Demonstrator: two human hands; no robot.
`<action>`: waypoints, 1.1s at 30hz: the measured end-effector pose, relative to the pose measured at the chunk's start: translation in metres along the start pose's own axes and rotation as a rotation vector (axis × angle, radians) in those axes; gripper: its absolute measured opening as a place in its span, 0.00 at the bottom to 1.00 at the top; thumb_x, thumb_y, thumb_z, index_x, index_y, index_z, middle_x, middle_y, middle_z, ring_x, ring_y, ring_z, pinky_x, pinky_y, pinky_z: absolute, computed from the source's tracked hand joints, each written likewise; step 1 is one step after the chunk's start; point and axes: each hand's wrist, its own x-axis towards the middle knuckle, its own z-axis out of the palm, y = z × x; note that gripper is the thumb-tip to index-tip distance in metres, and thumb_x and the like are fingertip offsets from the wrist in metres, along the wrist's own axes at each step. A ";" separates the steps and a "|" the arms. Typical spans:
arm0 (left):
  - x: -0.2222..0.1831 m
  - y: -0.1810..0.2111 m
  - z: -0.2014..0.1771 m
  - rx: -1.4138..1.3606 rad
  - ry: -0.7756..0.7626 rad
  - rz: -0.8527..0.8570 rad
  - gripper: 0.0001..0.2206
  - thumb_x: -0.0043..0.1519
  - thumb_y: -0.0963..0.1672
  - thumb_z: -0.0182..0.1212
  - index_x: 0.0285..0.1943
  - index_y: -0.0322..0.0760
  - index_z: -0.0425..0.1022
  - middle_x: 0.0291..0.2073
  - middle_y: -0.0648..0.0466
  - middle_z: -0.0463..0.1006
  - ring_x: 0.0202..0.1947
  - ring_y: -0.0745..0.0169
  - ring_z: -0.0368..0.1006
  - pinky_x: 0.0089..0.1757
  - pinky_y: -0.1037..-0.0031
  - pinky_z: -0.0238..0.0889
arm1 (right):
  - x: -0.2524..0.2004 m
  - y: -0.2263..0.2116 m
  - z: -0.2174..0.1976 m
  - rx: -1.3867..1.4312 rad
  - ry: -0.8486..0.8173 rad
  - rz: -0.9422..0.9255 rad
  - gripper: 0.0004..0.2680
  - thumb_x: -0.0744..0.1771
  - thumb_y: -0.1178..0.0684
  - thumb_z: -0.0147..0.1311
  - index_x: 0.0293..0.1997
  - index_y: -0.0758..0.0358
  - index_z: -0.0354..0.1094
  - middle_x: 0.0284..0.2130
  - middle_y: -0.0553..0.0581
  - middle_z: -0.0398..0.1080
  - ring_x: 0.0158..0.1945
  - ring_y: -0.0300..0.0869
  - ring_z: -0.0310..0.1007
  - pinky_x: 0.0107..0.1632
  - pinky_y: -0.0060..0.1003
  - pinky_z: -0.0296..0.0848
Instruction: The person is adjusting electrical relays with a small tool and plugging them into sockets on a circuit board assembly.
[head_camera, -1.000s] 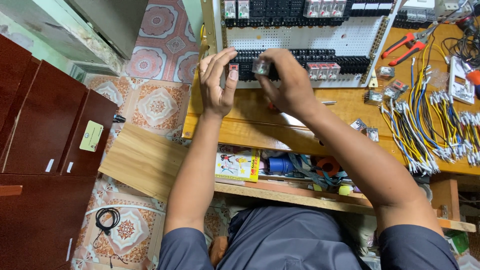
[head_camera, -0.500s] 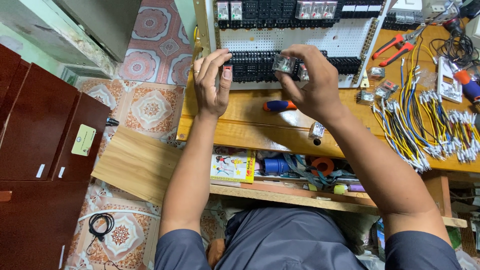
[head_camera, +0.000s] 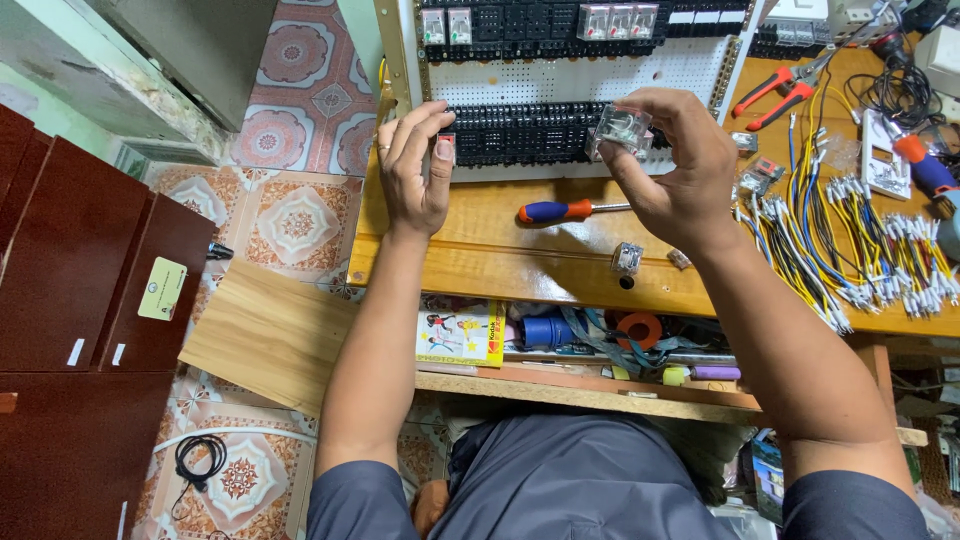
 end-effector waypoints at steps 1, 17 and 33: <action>0.000 0.001 -0.001 -0.007 -0.007 -0.007 0.24 0.72 0.52 0.37 0.50 0.33 0.79 0.51 0.45 0.79 0.51 0.49 0.71 0.50 0.63 0.59 | -0.002 0.001 -0.001 0.002 0.005 0.006 0.10 0.71 0.60 0.63 0.56 0.71 0.67 0.48 0.68 0.73 0.50 0.53 0.75 0.54 0.43 0.77; -0.002 -0.004 0.002 -0.003 -0.012 -0.017 0.25 0.72 0.53 0.36 0.49 0.34 0.80 0.51 0.45 0.80 0.51 0.50 0.72 0.50 0.63 0.58 | -0.011 0.009 -0.002 0.004 0.005 0.041 0.10 0.71 0.61 0.62 0.56 0.71 0.67 0.48 0.68 0.72 0.51 0.53 0.75 0.56 0.43 0.77; -0.008 -0.017 0.007 0.010 -0.023 -0.053 0.20 0.68 0.56 0.51 0.54 0.42 0.78 0.54 0.53 0.77 0.51 0.50 0.68 0.55 0.58 0.57 | -0.005 0.045 0.115 -0.226 -0.009 -0.284 0.15 0.62 0.62 0.68 0.53 0.66 0.69 0.43 0.63 0.75 0.54 0.57 0.76 0.60 0.51 0.71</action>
